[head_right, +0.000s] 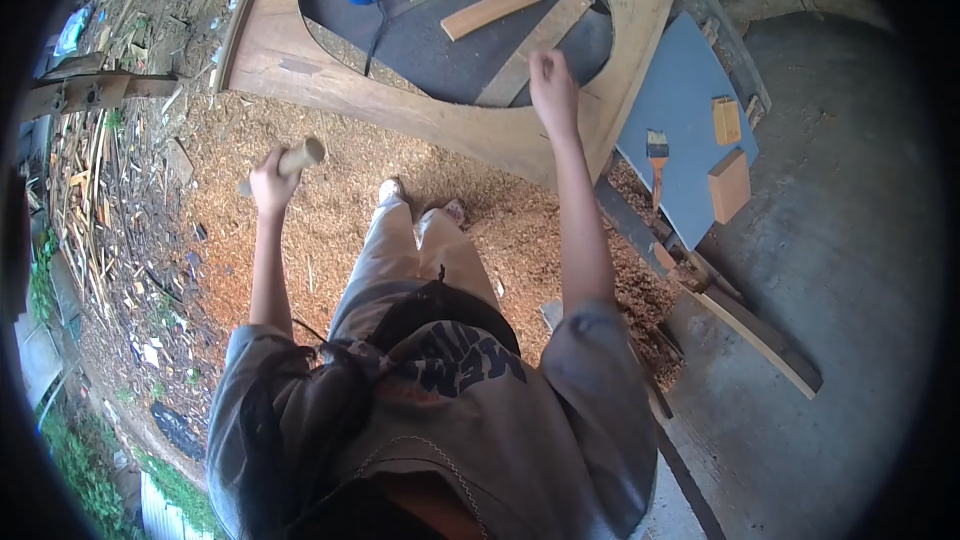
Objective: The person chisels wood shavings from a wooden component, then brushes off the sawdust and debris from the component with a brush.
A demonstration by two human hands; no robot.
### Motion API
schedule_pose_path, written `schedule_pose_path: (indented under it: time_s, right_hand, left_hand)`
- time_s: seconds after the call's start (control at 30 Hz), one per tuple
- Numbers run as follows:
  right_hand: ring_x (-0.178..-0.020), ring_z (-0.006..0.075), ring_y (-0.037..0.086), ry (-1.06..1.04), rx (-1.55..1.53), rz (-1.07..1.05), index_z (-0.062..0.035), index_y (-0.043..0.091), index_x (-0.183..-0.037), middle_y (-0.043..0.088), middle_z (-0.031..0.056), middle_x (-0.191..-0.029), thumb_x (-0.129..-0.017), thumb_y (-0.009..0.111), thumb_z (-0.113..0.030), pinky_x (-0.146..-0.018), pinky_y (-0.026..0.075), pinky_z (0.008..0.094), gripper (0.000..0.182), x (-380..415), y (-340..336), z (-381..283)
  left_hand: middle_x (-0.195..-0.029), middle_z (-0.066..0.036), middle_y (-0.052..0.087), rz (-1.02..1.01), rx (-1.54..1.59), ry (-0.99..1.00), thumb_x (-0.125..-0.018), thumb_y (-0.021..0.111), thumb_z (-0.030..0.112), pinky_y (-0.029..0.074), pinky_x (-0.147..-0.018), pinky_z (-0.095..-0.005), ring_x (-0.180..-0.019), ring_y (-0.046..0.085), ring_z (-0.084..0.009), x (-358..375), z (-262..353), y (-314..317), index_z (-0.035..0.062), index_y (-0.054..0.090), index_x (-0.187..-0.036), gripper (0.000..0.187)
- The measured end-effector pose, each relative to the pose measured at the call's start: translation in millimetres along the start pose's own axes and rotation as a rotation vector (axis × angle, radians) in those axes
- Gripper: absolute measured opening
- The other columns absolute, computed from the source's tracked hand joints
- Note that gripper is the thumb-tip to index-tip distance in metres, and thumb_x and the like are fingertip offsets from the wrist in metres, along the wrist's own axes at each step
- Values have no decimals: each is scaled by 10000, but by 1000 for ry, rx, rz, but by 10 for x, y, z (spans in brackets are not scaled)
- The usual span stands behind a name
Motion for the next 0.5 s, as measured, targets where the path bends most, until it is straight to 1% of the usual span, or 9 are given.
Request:
schedule_pose_path:
  time_s: [0.07,0.13,0.2,0.27,0.33,0.37,0.4,0.47,0.5]
  right_hand:
    - [-1086,323,525,300,410,-90,-57,559,-1122,567,158,-1142,-837,355,-620,-879,420,454,663,-431,151,-522]
    - [-1153,315,475,418,546,43,-21,568,-1118,526,186,-1190,-777,324,-713,-895,414,454,809,-871,461,-462]
    - [-1153,310,472,422,560,19,-2,568,-1107,514,191,-1198,-751,361,-728,-875,428,442,835,-1266,710,-308]
    - [-1153,306,469,431,586,-15,18,569,-1095,501,197,-1206,-724,398,-744,-855,441,430,864,-1336,843,-259]
    - [-1119,268,494,490,674,-10,19,561,-1100,523,174,-1160,-696,439,-753,-817,463,393,879,-1240,821,-425]
    - [-1081,251,516,460,694,30,17,553,-1103,537,155,-1118,-687,521,-701,-791,473,378,830,-1248,854,-377]
    - [-1081,251,516,466,696,23,17,553,-1103,537,155,-1118,-687,521,-701,-791,473,378,830,-1281,890,-323]
    - [-1044,257,543,484,654,119,19,559,-1082,548,145,-1101,-690,580,-625,-787,476,372,754,-1295,886,-250]
    - [-996,281,570,423,626,120,35,546,-1080,546,159,-1113,-687,616,-557,-790,477,382,714,-1221,850,-302]
  left_hand:
    - [-715,-104,645,16,59,-59,-647,652,104,518,-537,-328,-576,636,-236,260,-133,-88,83,632,-828,183]
    - [-679,-114,628,-61,84,-158,-653,634,89,506,-531,-341,-564,626,-248,480,-105,-129,77,619,-800,148]
    - [-673,-114,616,-120,65,-191,-640,628,82,498,-540,-351,-574,618,-265,696,-126,-87,76,608,-784,145]
    - [-702,-112,631,-119,60,-122,-616,640,64,492,-546,-345,-586,618,-254,791,-21,-141,65,625,-804,188]
    - [-704,-127,624,-163,110,-184,-610,649,75,489,-579,-360,-629,623,-290,879,-67,-159,55,617,-802,195]
    - [-708,-118,622,-109,94,-199,-609,648,78,490,-569,-356,-624,619,-290,902,-91,-213,67,616,-804,197]
    - [-713,-109,621,-49,79,-213,-608,647,81,492,-558,-351,-619,616,-289,909,-104,-261,79,616,-805,199]
    - [-724,-112,630,-1,129,-243,-613,647,76,490,-551,-350,-615,623,-278,914,-175,-318,65,619,-803,193]
    - [-723,-113,632,-14,126,-249,-613,645,71,493,-551,-344,-611,625,-270,880,-163,-347,64,622,-804,193]
Point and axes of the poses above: each hand's wrist, its own x-axis away from the middle knuckle, its own y-axis out of the palm, z = x × y, the point moved 4 cm from there along -x, towards the middle knuckle
